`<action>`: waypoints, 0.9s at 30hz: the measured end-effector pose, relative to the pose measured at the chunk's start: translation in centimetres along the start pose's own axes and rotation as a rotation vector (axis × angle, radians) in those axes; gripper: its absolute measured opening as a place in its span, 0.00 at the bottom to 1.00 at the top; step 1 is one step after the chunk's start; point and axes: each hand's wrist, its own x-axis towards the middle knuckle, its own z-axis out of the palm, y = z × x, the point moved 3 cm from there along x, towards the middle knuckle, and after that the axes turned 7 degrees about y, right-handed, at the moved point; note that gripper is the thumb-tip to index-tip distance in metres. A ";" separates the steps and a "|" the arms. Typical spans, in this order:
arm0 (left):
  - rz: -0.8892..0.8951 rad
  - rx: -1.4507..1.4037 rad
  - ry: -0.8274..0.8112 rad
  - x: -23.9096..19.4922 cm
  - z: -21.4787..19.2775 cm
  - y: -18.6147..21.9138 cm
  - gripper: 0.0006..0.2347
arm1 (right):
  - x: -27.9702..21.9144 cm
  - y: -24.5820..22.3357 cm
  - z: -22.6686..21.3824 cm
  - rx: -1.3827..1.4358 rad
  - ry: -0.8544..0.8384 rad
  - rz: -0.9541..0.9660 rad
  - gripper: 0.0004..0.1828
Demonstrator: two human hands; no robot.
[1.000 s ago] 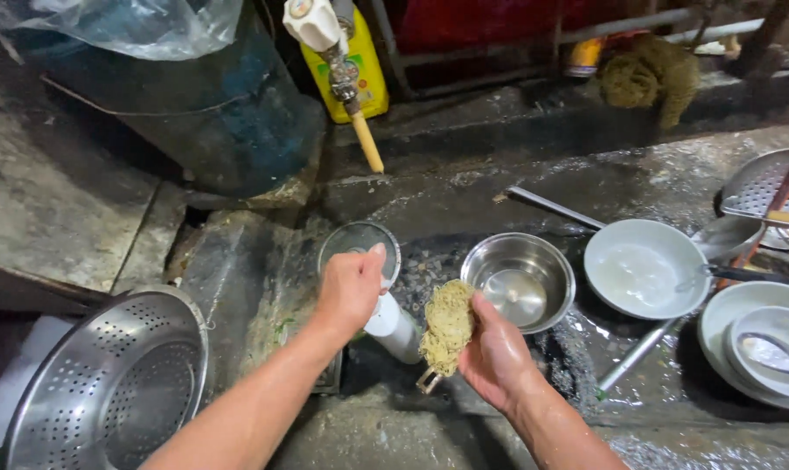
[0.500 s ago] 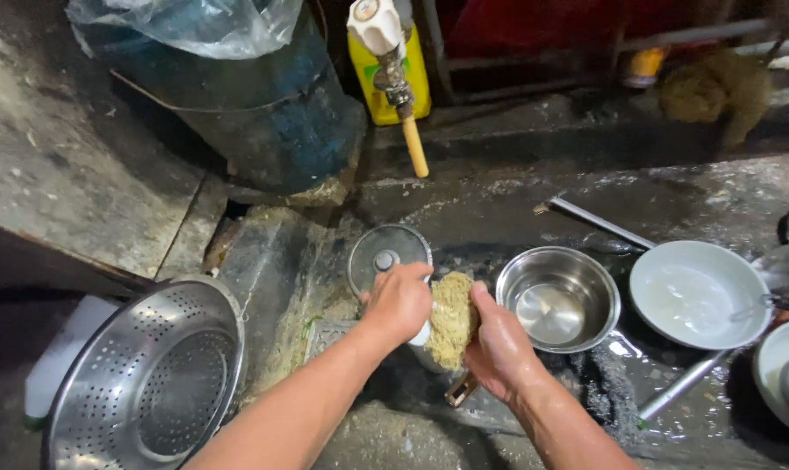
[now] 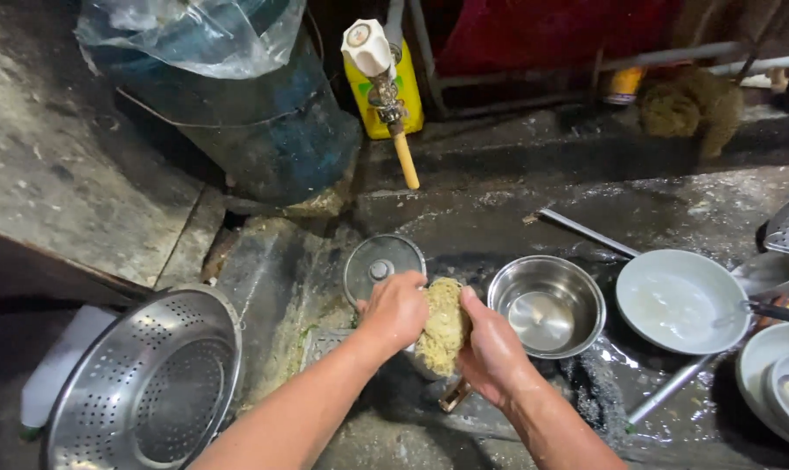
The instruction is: The person washes a metal pot and several small white bowls in a concrete sink. They use a sponge and liquid soap to scrub the items, rinsing them under running water from a tap. The person handles the pot, bowls, and a wooden spoon during the cleaning process.
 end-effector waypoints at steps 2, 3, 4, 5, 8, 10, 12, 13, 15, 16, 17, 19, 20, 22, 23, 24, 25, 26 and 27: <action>0.026 0.008 0.048 0.6 0.3 -0.2 0.17 | 1.9 0.7 -1.3 0.044 -0.073 0.027 0.26; 0.054 0.012 0.092 0.8 0.3 -0.5 0.13 | 2.8 1.2 -1.7 0.086 -0.142 0.052 0.28; 0.040 0.014 0.098 0.6 0.6 -1.1 0.13 | 3.9 2.0 -3.1 0.081 -0.150 0.064 0.28; 0.087 -0.018 0.166 0.7 0.4 -1.3 0.15 | 5.1 2.2 -4.1 0.131 -0.222 0.032 0.27; 0.182 0.013 0.282 0.8 0.6 -1.6 0.17 | 8.0 1.7 -7.1 0.202 -0.315 -0.046 0.25; 0.225 0.084 0.329 0.6 -0.1 -2.3 0.15 | 7.9 0.4 -7.2 0.230 -0.339 -0.089 0.24; 0.478 -0.011 0.288 -0.5 -0.7 -2.5 0.19 | 5.5 -2.4 -7.7 0.037 0.022 -0.332 0.23; 0.472 -0.014 0.294 -0.2 -0.5 -3.3 0.19 | 5.9 -3.0 -8.7 0.031 0.015 -0.330 0.23; 0.856 0.172 0.406 -0.5 -0.1 -4.1 0.15 | 6.3 -4.9 -11.0 -0.620 0.340 -0.695 0.20; 0.848 0.173 0.408 -1.1 -0.6 -4.0 0.15 | 5.5 -5.0 -10.6 -0.624 0.333 -0.692 0.20; 0.783 0.259 0.333 -1.2 -0.9 -3.7 0.16 | 4.8 -5.2 -9.9 -0.967 0.305 -0.683 0.28; 0.711 0.346 0.262 -1.5 -2.2 -3.1 0.18 | 6.4 -4.5 -11.1 -1.308 0.264 -0.661 0.42; 0.645 0.396 0.182 -1.5 -2.9 -2.9 0.15 | 8.7 -3.5 -12.8 -1.444 0.275 -0.680 0.40; 0.570 0.437 0.100 -2.1 -4.0 -2.6 0.12 | 11.6 -1.3 -15.6 -1.588 0.280 -0.694 0.38; 0.502 0.402 0.071 -2.3 -4.6 -2.6 0.09 | 12.2 -0.1 -16.2 -1.643 0.256 -0.745 0.37; 0.435 0.367 0.042 -2.6 -5.2 -2.6 0.07 | 12.8 1.1 -16.9 -1.698 0.232 -0.796 0.36; 0.437 0.366 0.044 -2.5 -5.9 -2.7 0.07 | 13.1 1.6 -17.2 -1.697 0.234 -0.799 0.36; 0.344 0.334 0.075 -2.3 -6.7 -3.0 0.05 | 13.3 2.0 -17.4 -1.797 0.253 -0.911 0.37; 0.253 0.301 0.102 -2.1 -7.4 -3.3 0.06 | 13.5 2.5 -17.7 -1.894 0.277 -1.023 0.38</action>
